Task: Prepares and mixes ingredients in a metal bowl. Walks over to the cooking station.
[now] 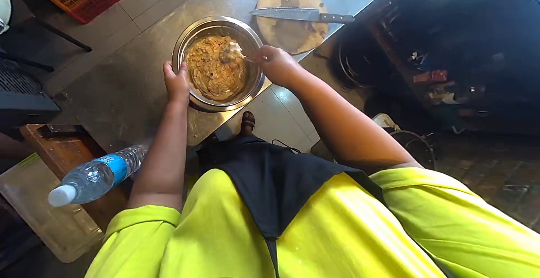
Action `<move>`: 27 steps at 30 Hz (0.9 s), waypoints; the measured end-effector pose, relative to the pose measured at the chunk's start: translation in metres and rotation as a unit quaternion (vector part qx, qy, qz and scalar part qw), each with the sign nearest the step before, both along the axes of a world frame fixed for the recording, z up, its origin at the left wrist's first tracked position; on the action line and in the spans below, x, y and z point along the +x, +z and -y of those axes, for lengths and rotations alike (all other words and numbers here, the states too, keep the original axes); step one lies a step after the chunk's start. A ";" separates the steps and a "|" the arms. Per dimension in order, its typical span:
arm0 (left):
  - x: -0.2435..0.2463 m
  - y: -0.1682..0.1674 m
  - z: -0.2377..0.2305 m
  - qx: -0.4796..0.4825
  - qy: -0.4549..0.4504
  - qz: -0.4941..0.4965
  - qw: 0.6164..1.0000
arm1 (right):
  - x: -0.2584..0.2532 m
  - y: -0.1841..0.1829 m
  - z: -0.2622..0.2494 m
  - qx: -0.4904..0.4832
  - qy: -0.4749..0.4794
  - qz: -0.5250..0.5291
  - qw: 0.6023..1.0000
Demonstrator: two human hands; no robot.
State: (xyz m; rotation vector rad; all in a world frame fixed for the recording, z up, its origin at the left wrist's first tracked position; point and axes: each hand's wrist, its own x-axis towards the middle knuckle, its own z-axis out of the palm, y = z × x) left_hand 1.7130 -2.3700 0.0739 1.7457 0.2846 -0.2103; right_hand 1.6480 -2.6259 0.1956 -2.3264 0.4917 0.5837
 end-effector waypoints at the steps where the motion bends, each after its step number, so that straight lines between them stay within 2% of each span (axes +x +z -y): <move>1: -0.016 0.002 0.006 0.003 0.033 -0.006 0.999 | -0.004 0.010 0.001 -0.048 0.049 -0.006 0.998; 3: -0.049 0.000 0.016 -0.007 0.085 -0.013 0.996 | -0.009 0.025 0.006 -0.122 0.137 -0.014 0.983; 6: -0.078 -0.006 0.018 -0.064 0.092 0.007 0.994 | -0.006 0.043 0.009 -0.184 0.261 -0.061 0.946; 9: -0.052 -0.001 0.007 -0.070 0.045 0.024 0.996 | 0.010 0.050 -0.001 -0.253 0.348 -0.104 0.897; 12: -0.005 -0.001 0.002 -0.082 -0.026 0.003 0.996 | 0.037 0.046 -0.017 -0.320 0.386 -0.114 0.858; 15: 0.014 -0.006 0.006 -0.076 -0.025 -0.031 0.996 | 0.066 0.036 -0.030 -0.361 0.422 -0.132 0.821; 17: 0.011 -0.011 0.009 -0.097 0.010 -0.021 0.995 | 0.079 0.031 -0.037 -0.345 0.446 -0.155 0.811; 18: 0.009 -0.011 0.009 -0.110 0.021 -0.010 0.994 | 0.081 0.027 -0.039 -0.327 0.454 -0.160 0.813; 21: 0.001 -0.013 0.014 -0.138 0.050 0.008 0.989 | 0.071 0.010 -0.034 -0.249 0.437 -0.139 0.853; 24: -0.009 -0.014 0.016 -0.142 0.084 0.010 0.986 | 0.042 -0.011 -0.034 -0.178 0.389 -0.081 0.900; 27: -0.025 -0.011 0.023 -0.137 0.118 -0.009 0.984 | 0.005 -0.026 -0.056 -0.152 0.315 -0.032 0.936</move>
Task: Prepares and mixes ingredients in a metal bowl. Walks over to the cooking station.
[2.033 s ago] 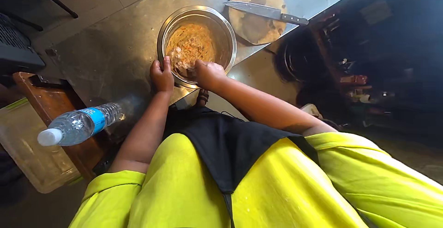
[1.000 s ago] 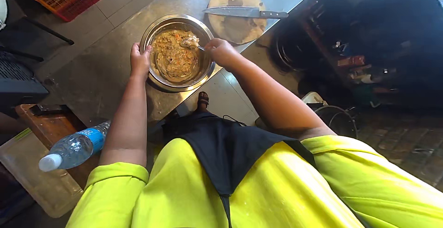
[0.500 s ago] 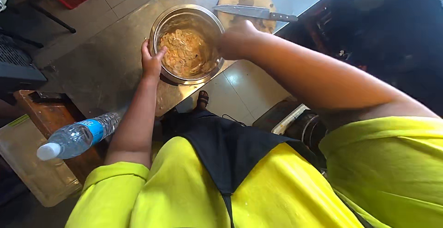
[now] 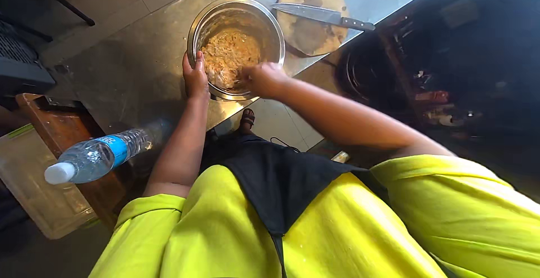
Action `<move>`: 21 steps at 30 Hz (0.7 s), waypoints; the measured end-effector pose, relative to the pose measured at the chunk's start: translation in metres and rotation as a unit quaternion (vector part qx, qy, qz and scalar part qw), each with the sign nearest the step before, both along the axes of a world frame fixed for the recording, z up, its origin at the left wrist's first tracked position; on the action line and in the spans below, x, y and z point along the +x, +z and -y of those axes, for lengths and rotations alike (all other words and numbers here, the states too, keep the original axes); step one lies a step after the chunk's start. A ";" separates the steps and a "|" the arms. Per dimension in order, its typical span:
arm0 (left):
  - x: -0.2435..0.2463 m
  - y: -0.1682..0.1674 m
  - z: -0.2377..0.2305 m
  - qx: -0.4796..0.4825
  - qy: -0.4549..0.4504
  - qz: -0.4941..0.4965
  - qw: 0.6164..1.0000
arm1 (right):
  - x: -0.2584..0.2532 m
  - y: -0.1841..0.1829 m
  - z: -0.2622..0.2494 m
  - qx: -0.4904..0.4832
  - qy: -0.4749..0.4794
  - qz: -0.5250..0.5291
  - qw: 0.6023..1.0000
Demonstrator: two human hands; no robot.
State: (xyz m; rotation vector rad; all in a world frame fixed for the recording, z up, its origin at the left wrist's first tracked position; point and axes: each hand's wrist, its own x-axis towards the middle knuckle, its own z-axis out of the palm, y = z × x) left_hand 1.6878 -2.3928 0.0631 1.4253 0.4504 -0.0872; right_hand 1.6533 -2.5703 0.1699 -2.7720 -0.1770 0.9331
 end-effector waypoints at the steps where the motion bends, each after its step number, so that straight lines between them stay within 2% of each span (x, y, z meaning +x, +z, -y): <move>1: -0.005 0.000 0.001 -0.004 0.013 0.001 1.000 | -0.007 -0.004 -0.012 -0.001 -0.024 0.014 1.000; 6: -0.013 0.000 0.003 -0.029 0.039 0.030 0.998 | -0.001 -0.021 -0.044 0.012 -0.131 0.036 0.991; 9: -0.013 -0.004 0.007 -0.031 0.048 0.053 0.997 | 0.010 -0.023 -0.035 0.092 -0.234 0.026 0.967; 11: -0.012 -0.005 0.007 -0.030 0.053 0.047 0.997 | 0.014 -0.023 -0.023 0.180 -0.317 0.028 0.931; 13: -0.013 -0.004 0.006 -0.022 0.053 0.039 0.998 | 0.017 -0.021 -0.006 0.257 -0.404 0.013 0.878; 16: -0.012 0.000 0.006 -0.006 0.051 0.029 0.998 | 0.016 -0.015 0.021 0.358 -0.521 -0.047 0.774; 18: -0.013 0.003 0.007 -0.006 0.047 0.024 0.999 | 0.012 -0.008 0.036 0.425 -0.554 -0.096 0.709; 20: -0.013 0.004 0.007 -0.003 0.043 0.018 0.999 | 0.009 0.001 0.043 0.446 -0.553 -0.102 0.696; 21: -0.013 0.004 0.006 0.000 0.041 0.016 0.999 | 0.008 0.004 0.044 0.435 -0.543 -0.084 0.714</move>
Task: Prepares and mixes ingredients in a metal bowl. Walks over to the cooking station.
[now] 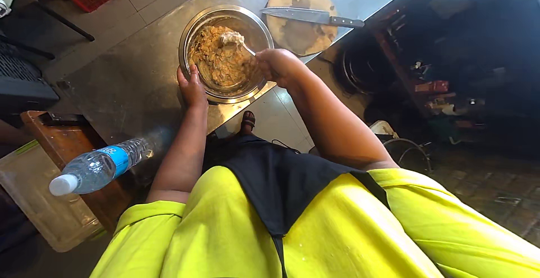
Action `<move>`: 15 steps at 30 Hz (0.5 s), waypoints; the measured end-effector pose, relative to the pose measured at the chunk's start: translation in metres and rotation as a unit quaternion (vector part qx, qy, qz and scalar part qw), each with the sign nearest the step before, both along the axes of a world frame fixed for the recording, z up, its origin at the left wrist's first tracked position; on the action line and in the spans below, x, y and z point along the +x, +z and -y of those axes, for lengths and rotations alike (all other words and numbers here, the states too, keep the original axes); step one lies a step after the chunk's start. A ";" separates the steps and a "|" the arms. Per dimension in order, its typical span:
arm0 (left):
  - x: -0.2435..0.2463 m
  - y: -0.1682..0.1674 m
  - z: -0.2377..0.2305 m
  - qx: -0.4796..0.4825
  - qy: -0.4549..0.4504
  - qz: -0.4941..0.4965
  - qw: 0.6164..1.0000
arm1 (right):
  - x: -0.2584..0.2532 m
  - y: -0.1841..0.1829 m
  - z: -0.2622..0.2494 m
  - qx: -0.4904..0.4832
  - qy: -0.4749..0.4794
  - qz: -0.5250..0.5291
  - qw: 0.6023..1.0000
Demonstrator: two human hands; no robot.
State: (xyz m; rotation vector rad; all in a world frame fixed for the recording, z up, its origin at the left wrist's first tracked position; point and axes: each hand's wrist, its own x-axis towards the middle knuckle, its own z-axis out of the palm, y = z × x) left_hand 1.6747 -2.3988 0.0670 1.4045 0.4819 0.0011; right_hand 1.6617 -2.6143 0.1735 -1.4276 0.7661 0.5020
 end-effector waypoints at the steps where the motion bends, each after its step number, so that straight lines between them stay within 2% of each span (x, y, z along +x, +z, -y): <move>1: 0.000 0.000 0.000 0.004 -0.002 -0.004 1.000 | 0.001 0.002 0.000 -0.046 0.016 0.020 0.999; 3: 0.001 -0.002 0.000 0.013 -0.002 -0.008 1.000 | 0.009 0.003 -0.004 -0.153 0.054 0.057 0.985; 7: 0.001 -0.004 0.001 0.009 0.006 -0.003 1.000 | 0.042 -0.008 -0.018 -0.265 0.149 0.121 0.945; 9: 0.002 -0.007 0.000 0.015 0.008 0.007 1.000 | 0.056 -0.018 -0.030 -0.319 0.200 0.107 0.920; 15: 0.003 -0.009 -0.001 0.028 0.008 0.011 1.000 | 0.043 -0.021 -0.038 -0.337 0.341 0.059 0.876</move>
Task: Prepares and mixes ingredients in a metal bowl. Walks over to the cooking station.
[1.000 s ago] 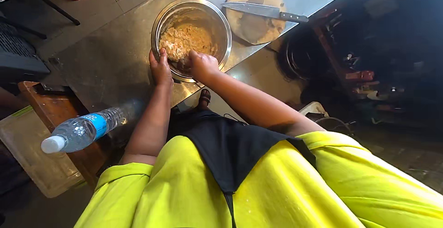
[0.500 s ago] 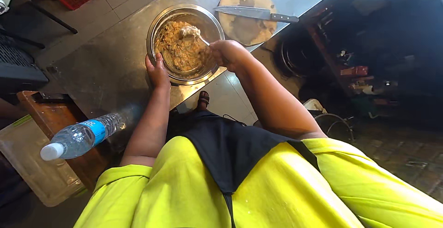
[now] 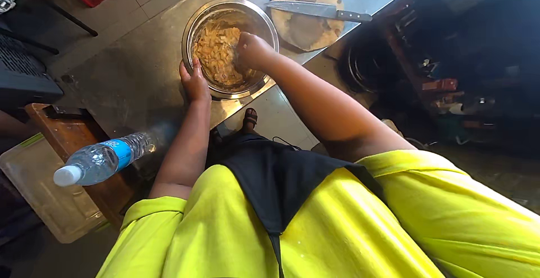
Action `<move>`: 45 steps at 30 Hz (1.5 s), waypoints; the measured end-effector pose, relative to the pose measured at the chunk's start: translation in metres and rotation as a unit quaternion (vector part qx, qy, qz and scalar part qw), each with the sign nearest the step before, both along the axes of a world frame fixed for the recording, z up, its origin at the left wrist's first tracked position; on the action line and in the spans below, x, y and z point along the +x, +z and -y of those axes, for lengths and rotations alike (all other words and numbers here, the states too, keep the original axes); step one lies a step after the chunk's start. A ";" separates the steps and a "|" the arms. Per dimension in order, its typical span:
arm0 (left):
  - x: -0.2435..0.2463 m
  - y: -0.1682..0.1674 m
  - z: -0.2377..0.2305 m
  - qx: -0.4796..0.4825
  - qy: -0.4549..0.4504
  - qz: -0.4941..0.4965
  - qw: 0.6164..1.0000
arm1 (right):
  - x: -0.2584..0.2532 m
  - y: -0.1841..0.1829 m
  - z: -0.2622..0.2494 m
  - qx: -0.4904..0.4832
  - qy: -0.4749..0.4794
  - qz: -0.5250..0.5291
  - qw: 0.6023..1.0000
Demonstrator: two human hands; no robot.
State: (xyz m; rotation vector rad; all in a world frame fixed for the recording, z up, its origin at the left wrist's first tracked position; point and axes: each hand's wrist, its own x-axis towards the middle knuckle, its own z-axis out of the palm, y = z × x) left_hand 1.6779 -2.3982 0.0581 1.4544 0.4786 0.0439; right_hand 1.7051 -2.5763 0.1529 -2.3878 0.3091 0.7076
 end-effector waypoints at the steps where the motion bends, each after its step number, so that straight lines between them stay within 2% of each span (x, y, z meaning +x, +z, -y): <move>1: -0.001 0.000 0.000 0.001 -0.001 -0.001 1.000 | -0.005 0.004 0.006 -0.004 0.027 -0.012 1.000; 4: -0.002 -0.001 0.001 0.005 0.002 -0.003 1.000 | -0.015 0.025 0.021 -0.041 0.092 -0.035 0.994; 6: -0.002 -0.002 0.002 0.004 0.006 -0.005 1.000 | -0.020 0.038 0.028 -0.047 0.087 -0.028 0.995; 11: -0.003 -0.004 0.003 -0.007 0.012 -0.009 1.000 | -0.007 0.031 0.042 -0.035 -0.042 0.034 0.998; 15: -0.001 0.001 0.000 0.000 -0.009 -0.015 1.000 | 0.019 0.006 0.024 0.029 -0.132 -0.009 0.991; 17: 0.001 0.002 -0.003 -0.002 -0.019 -0.020 1.000 | 0.026 0.003 0.004 0.045 -0.097 -0.032 0.994; 20: 0.004 0.003 -0.003 -0.008 -0.022 -0.015 1.000 | 0.024 0.009 -0.020 0.016 0.054 -0.052 0.997; 23: 0.003 0.004 0.000 -0.009 -0.012 -0.010 1.000 | 0.012 0.022 -0.024 -0.046 0.224 -0.053 0.972; 25: 0.002 0.002 0.000 -0.004 -0.003 -0.007 1.000 | 0.002 0.042 -0.016 -0.088 0.273 -0.055 0.956; 28: 0.000 -0.001 0.000 0.009 0.000 -0.003 1.000 | -0.004 0.076 0.011 -0.115 0.261 -0.050 0.957; 30: -0.001 -0.002 0.000 0.013 -0.002 -0.002 1.000 | 0.000 0.079 0.030 -0.084 0.195 -0.041 0.976; 34: -0.001 -0.001 -0.001 0.015 -0.012 -0.004 1.000 | 0.017 0.046 0.045 -0.054 0.032 -0.046 0.997; 38: 0.001 -0.003 0.000 0.015 -0.006 -0.009 1.000 | 0.023 0.007 0.021 -0.027 -0.014 -0.035 0.999; 41: 0.000 -0.002 0.002 0.021 0.008 -0.021 1.000 | 0.009 -0.001 -0.001 -0.023 0.055 -0.032 0.998; 45: -0.001 -0.003 0.004 0.021 0.015 -0.015 1.000 | -0.012 0.029 0.004 -0.081 0.221 -0.059 0.970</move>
